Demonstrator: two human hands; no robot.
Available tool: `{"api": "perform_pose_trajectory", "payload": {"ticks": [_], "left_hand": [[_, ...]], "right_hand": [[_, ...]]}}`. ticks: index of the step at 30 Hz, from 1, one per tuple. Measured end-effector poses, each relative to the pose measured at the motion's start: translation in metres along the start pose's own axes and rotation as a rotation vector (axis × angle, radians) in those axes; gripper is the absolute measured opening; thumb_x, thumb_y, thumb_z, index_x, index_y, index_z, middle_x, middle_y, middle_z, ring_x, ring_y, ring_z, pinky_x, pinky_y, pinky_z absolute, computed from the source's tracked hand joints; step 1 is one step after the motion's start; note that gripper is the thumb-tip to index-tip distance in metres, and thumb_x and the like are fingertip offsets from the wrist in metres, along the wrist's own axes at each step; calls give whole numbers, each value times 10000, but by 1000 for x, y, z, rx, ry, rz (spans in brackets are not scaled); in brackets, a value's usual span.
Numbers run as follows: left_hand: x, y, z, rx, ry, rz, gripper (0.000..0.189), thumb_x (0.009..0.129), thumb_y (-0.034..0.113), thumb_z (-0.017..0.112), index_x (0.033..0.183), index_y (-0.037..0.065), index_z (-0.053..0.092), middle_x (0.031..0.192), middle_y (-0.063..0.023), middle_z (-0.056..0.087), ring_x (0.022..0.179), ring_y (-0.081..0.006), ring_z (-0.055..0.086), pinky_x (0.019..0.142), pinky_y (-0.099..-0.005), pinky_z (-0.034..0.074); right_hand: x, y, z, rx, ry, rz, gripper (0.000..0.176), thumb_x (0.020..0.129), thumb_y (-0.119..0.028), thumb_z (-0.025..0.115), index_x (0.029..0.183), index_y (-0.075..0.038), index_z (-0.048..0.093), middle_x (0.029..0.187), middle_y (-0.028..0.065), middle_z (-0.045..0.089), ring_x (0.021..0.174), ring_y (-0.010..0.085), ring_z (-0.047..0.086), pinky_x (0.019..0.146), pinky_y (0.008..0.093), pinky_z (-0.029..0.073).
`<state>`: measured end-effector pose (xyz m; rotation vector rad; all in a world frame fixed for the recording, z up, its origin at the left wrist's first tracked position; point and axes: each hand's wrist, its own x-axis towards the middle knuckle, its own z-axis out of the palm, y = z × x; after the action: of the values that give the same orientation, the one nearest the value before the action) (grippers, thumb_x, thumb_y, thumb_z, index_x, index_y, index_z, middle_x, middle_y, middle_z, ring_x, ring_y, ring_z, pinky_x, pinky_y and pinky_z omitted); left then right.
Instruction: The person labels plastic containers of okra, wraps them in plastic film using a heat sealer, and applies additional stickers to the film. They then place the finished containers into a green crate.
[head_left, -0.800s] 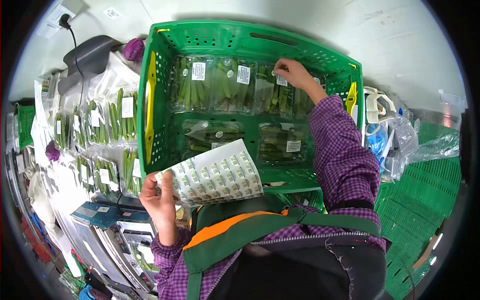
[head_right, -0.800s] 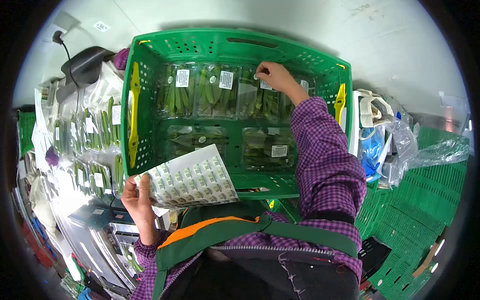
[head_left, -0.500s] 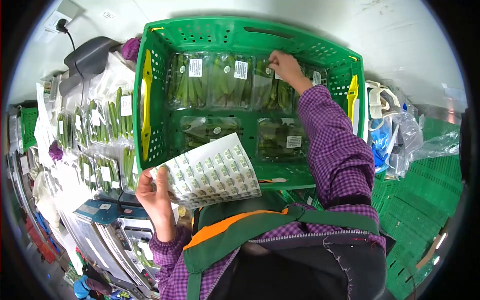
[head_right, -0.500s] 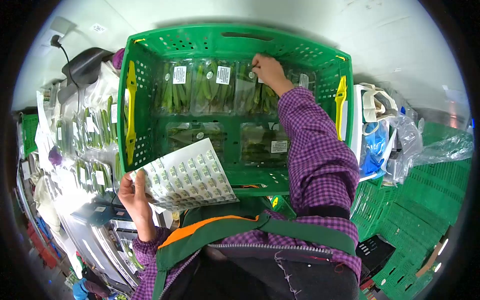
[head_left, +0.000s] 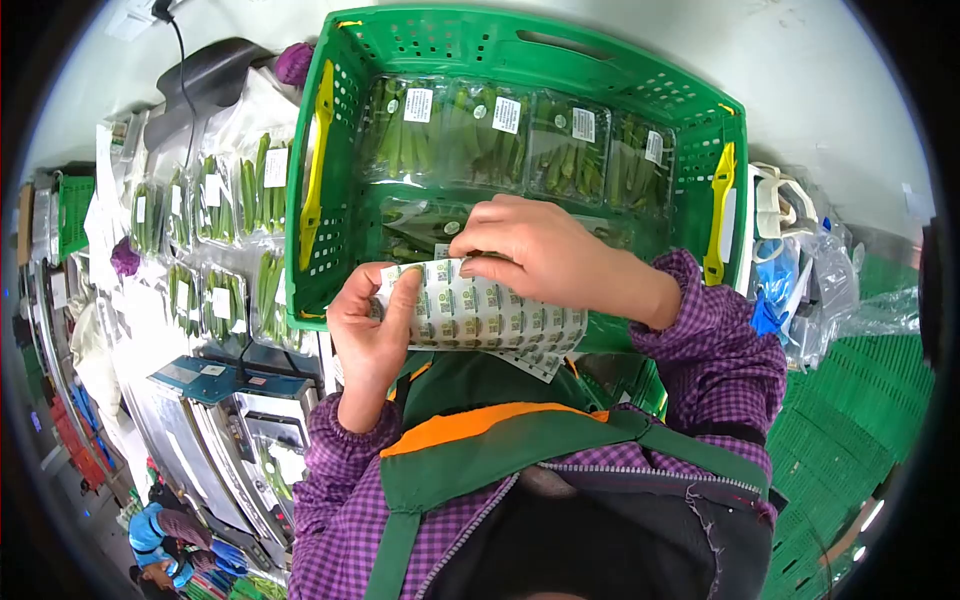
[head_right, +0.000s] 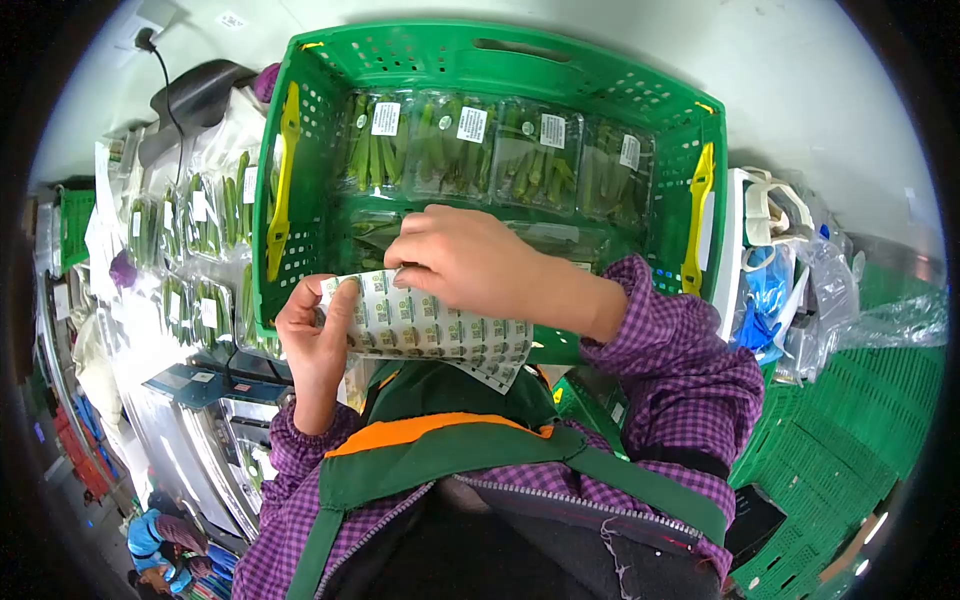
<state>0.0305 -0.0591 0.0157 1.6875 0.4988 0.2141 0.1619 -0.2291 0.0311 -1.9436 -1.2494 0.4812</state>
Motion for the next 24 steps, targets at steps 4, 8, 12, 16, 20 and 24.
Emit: {"api": "perform_pose_trajectory", "payload": {"ticks": [4, 8, 12, 16, 20, 24], "left_hand": [[-1, 0, 6, -102, -12, -104, 125, 852, 112, 648, 820, 4, 595, 676, 34, 576, 550, 0, 450, 466, -163, 338], [-1, -9, 10, -168, -37, -141, 112, 850, 92, 645, 846, -11, 604, 727, 15, 596, 620, -23, 486, 549, -173, 386], [-2, -13, 12, -97, -71, -162, 111, 846, 89, 647, 851, -14, 605, 759, 5, 609, 675, -35, 501, 615, -186, 410], [-5, -20, 10, -78, -86, -159, 104, 842, 85, 650, 847, -7, 604, 775, 3, 609, 693, -37, 504, 640, -183, 413], [-8, -23, 12, -5, -89, -138, 105, 835, 85, 659, 841, -1, 600, 763, 5, 606, 685, -37, 503, 630, -186, 412], [-8, -15, 16, -1, -68, -179, 107, 832, 86, 663, 844, 0, 601, 746, 11, 603, 672, -39, 503, 618, -188, 413]], "right_hand": [[-15, -9, 8, -141, 134, -8, 127, 774, -154, 634, 884, -89, 631, 822, 41, 558, 779, 233, 544, 675, 342, 461], [-32, 0, 17, -336, 224, -113, 131, 758, -140, 654, 877, -97, 621, 853, 34, 572, 794, 225, 549, 671, 333, 460], [-45, 2, 14, 22, 261, 25, 85, 796, -125, 633, 839, -72, 581, 875, 46, 587, 839, 208, 571, 720, 324, 469], [-77, 81, -50, 50, 383, 530, 137, 848, -139, 566, 907, -18, 595, 852, 96, 600, 793, 202, 587, 716, 307, 464], [-119, 206, -83, -414, 379, 651, 146, 804, -184, 596, 879, -60, 604, 910, 122, 577, 866, 314, 575, 762, 405, 459], [-119, 257, -85, -587, 273, 649, 137, 763, -138, 630, 879, -79, 587, 922, 119, 555, 850, 322, 575, 764, 430, 457]]}}
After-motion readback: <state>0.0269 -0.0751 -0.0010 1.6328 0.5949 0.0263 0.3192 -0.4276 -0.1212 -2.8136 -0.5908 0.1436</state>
